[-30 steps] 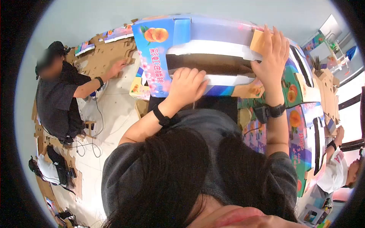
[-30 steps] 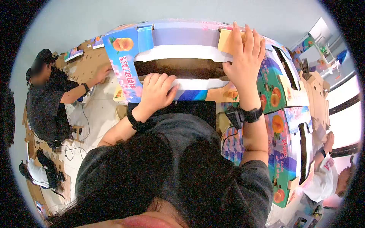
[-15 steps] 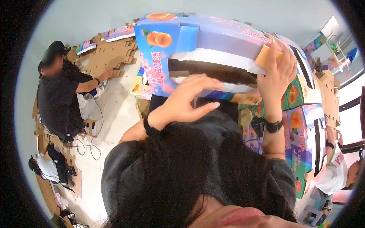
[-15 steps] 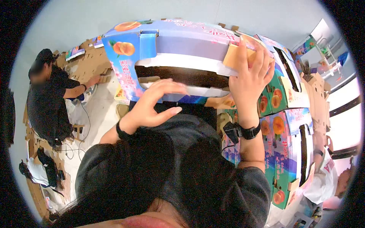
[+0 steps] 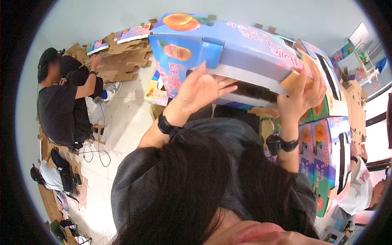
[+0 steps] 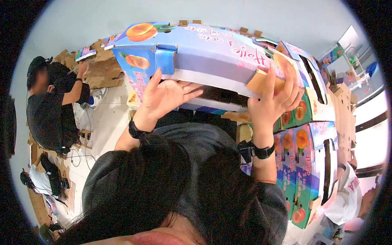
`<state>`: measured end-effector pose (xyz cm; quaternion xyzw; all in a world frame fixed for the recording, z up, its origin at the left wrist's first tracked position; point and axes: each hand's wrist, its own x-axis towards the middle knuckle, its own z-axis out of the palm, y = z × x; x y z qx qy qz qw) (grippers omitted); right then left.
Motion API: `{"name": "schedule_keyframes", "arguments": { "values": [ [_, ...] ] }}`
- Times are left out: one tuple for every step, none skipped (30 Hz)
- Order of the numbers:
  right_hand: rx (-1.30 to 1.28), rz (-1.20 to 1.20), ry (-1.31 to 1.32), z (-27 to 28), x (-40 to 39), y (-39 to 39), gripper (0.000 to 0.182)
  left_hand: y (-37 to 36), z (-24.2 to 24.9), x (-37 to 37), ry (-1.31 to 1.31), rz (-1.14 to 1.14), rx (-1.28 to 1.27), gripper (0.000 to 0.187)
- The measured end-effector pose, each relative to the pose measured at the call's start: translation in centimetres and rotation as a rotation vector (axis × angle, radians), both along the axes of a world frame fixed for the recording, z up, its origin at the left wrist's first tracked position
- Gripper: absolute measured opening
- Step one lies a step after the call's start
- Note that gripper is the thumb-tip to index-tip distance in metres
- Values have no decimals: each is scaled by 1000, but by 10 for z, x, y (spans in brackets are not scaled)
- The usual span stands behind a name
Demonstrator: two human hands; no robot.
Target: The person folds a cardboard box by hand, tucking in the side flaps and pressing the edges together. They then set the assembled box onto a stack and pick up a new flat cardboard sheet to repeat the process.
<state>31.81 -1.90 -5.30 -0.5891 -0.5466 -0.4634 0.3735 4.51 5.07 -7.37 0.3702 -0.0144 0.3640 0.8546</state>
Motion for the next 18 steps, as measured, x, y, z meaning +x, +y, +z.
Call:
{"name": "schedule_keyframes", "arguments": {
  "values": [
    [-1,-11,8,-1,-3,-4,74,0,-3,3,7,55,7,87],
    [-3,-23,18,-2,-5,-7,72,-1,-4,5,-15,101,-53,87],
    [31,-18,-2,-6,-4,-8,70,-1,-7,6,-19,151,-33,87],
    [66,-14,-20,-12,-2,-7,69,1,-11,6,-21,202,-13,87],
    [101,-10,-36,-16,-3,-7,68,3,-13,4,-22,253,9,88],
    [93,-5,-25,-17,-6,-11,67,5,-13,2,-34,230,-2,90],
    [107,1,-26,-19,-7,-13,68,5,-14,0,-40,208,-8,91],
    [121,6,-26,-21,-5,-14,69,4,-17,-1,-45,186,-15,92],
    [136,9,-25,-24,-3,-15,70,3,-20,0,-49,162,-20,93],
    [144,-31,-24,-26,-2,-14,67,5,-26,3,-304,9,27,72],
    [146,-21,-27,-26,-3,-16,67,1,-22,3,-201,51,33,82],
    [147,-11,-31,-23,-4,-19,68,-6,-17,2,-97,92,38,91],
    [147,-1,-35,-22,-4,-22,68,-10,-14,2,6,132,43,101],
    [160,28,-33,-23,-4,-22,66,-11,-13,2,4,137,57,102],
    [169,5,-35,-25,-3,-22,65,-13,-12,3,8,140,64,101],
    [178,-18,-40,-27,-1,-22,64,-14,-10,5,11,143,72,100],
    [189,-41,-44,-29,1,-21,62,-14,-9,6,14,146,80,100],
    [184,-41,-37,-31,2,-22,61,-13,-11,7,9,140,88,98]
  ]
}}
